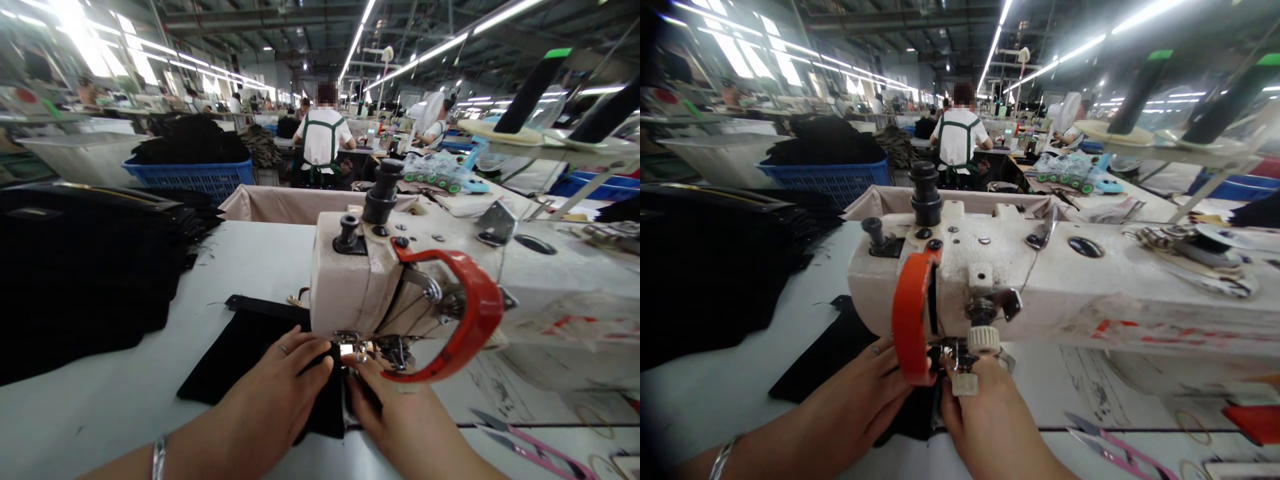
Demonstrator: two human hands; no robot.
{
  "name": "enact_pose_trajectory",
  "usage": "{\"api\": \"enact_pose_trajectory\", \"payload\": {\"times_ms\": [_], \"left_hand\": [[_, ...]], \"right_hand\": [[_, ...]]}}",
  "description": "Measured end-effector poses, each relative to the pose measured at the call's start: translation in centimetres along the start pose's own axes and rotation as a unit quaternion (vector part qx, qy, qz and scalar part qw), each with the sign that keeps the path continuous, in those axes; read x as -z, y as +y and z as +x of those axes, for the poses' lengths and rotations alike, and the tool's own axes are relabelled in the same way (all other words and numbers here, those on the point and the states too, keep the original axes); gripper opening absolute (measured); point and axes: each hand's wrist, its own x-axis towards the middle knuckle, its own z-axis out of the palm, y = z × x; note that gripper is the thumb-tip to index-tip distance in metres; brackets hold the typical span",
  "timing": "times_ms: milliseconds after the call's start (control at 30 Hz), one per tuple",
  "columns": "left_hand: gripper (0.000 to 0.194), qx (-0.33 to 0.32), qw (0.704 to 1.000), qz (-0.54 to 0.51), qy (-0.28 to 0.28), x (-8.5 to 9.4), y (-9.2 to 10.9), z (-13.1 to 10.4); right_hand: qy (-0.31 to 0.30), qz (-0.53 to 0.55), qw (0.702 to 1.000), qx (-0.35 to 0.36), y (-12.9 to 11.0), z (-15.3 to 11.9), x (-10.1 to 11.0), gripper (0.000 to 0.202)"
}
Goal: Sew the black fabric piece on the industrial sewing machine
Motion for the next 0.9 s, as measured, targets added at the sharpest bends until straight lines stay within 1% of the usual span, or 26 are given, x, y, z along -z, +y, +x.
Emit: {"api": "enact_pose_trajectory", "payload": {"times_ms": [133, 233, 333, 433, 533, 733, 900], "left_hand": [[0.029, -0.006, 1.0, -0.006, 0.006, -0.06, -0.05, 0.0], [0.033, -0.003, 1.0, -0.018, 0.014, 0.08, -0.14, 0.01], [0.036, -0.004, 1.0, -0.018, -0.007, 0.23, -0.29, -0.02], [0.038, -0.001, 1.0, -0.01, -0.026, 0.27, -0.42, -0.09], [0.039, 0.014, 0.999, -0.025, -0.019, 0.24, -0.52, -0.18], [0.038, 0.021, 0.998, -0.052, -0.016, 0.57, -0.68, 0.25], [0.037, 0.032, 0.996, -0.086, 0.008, 0.67, -0.5, 0.42]], "right_hand": [[-0.009, -0.004, 1.0, 0.022, -0.21, 0.34, -0.06, 0.04], [0.005, 0.003, 1.0, 0.018, -0.39, 0.71, -0.02, 0.039], [0.012, -0.003, 1.0, 0.02, -0.39, 0.82, 0.15, 0.036], [0.009, 0.006, 1.0, 0.024, -0.36, 0.79, 0.42, 0.04], [0.003, 0.03, 0.999, 0.029, -0.39, 0.82, 0.6, 0.043], [-0.007, 0.014, 1.0, 0.006, -0.19, 0.69, 0.28, 0.038], [-0.031, 0.01, 0.999, -0.017, -0.06, 0.32, 0.1, 0.031]]}}
